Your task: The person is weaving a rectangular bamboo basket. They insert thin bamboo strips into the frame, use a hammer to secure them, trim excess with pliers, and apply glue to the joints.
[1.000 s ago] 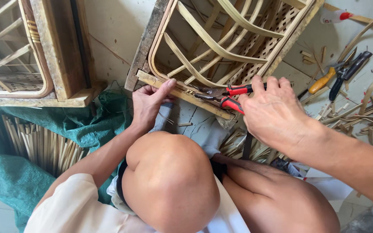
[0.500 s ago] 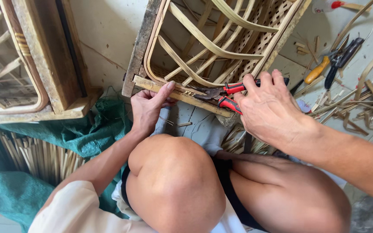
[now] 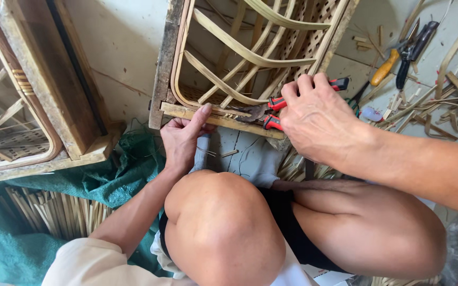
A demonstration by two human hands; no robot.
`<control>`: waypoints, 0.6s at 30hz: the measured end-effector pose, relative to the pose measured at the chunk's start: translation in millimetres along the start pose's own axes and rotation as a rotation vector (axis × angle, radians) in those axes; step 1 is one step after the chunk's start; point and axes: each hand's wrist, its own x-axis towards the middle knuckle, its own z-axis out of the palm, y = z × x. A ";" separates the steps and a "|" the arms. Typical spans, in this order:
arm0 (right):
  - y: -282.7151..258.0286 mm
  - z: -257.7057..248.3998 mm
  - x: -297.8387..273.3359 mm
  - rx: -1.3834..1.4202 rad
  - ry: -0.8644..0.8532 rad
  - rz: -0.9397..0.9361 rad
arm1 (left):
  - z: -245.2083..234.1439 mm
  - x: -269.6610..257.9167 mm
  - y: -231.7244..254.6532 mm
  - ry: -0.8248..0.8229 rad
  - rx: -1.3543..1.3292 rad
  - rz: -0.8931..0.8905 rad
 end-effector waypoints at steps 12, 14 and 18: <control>5.5 -45.6 21.0 -0.014 -0.325 -0.115 | -1.8 5.2 -12.6 0.054 -0.045 0.035; 4.8 -41.3 14.9 -0.004 -0.292 -0.120 | -3.9 6.0 -14.4 0.061 0.043 0.000; 1.5 -36.5 -3.9 -0.094 -0.014 -0.015 | -13.3 7.7 -15.4 -0.058 -0.069 0.001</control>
